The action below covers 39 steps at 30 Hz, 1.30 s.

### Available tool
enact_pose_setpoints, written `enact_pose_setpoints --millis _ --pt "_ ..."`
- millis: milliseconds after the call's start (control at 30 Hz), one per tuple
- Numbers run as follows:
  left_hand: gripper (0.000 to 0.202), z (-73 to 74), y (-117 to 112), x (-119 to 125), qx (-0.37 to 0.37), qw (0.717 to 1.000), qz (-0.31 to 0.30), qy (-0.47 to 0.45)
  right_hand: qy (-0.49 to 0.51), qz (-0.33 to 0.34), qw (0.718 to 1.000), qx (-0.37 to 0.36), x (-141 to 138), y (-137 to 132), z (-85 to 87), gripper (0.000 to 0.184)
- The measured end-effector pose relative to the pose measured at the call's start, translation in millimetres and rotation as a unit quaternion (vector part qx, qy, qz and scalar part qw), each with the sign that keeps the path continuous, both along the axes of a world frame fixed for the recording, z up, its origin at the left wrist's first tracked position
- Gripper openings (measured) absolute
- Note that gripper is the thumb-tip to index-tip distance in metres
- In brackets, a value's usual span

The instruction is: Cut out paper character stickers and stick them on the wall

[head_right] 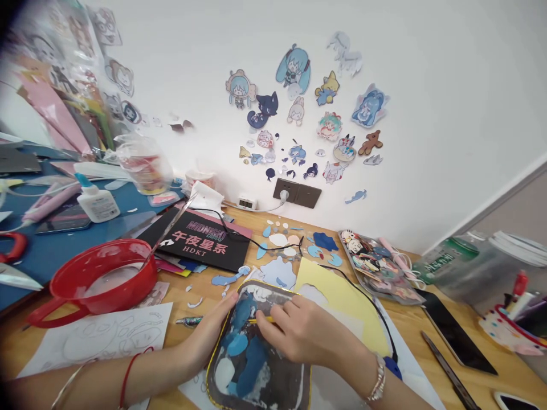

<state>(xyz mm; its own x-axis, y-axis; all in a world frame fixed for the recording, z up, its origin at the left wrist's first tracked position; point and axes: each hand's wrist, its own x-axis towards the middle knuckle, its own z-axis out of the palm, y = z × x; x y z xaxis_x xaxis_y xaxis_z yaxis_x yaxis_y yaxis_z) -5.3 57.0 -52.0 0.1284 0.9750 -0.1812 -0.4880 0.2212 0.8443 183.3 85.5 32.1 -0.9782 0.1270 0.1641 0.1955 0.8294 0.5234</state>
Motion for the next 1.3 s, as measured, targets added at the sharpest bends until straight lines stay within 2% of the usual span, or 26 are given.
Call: enact_pose_setpoints --millis 233,367,467,533,600,633,767,800,867,933,1100,1200,1300 --pt "0.047 -0.9 0 1 0.003 1.000 -0.014 -0.024 0.024 0.028 0.999 -0.008 -4 -5 -1.6 0.021" --pt "0.047 1.3 -1 0 0.000 0.999 -0.027 -0.033 0.059 0.019 0.998 -0.028 0 -4 0.9 0.022" --pt "0.047 4.0 -2 -1 -0.002 0.999 -0.030 -0.033 0.106 -0.011 0.991 -0.082 5 -3 1.4 0.020" --pt "0.046 6.2 -3 -1 -0.007 0.999 -0.031 -0.032 0.166 -0.039 0.974 -0.151 8 -2 1.8 0.019" --pt "0.045 8.7 -4 -1 -0.011 0.999 -0.038 -0.037 0.245 -0.084 0.934 -0.245 11 -1 3.3 0.017" --pt "0.044 9.9 -5 0 -0.013 0.998 -0.044 -0.042 0.285 -0.117 0.902 -0.302 12 1 4.4 0.017" --pt "0.045 11.6 -6 0 -0.023 0.997 -0.054 -0.048 0.390 -0.239 0.738 -0.496 21 12 8.7 0.028" --pt "0.046 10.9 -6 -1 -0.027 0.998 -0.048 -0.044 0.401 -0.256 0.711 -0.518 23 16 8.9 0.033" --pt "0.049 8.7 -5 -2 -0.033 0.998 -0.036 -0.033 0.411 -0.288 0.689 -0.523 30 25 8.3 0.041" --pt "0.050 6.6 -5 -3 -0.037 0.999 -0.030 -0.026 0.406 -0.320 0.698 -0.496 37 37 6.9 0.047" --pt "0.052 5.8 -5 -2 -0.047 0.998 -0.029 -0.015 0.390 -0.384 0.750 -0.372 55 85 5.4 0.056" --pt "0.053 6.1 -4 -1 -0.047 0.998 -0.032 -0.010 0.342 -0.433 0.790 -0.267 64 120 5.7 0.046" --pt "0.051 5.3 -3 -2 -0.046 0.998 -0.031 -0.004 0.249 -0.474 0.826 -0.177 68 148 3.1 0.031"
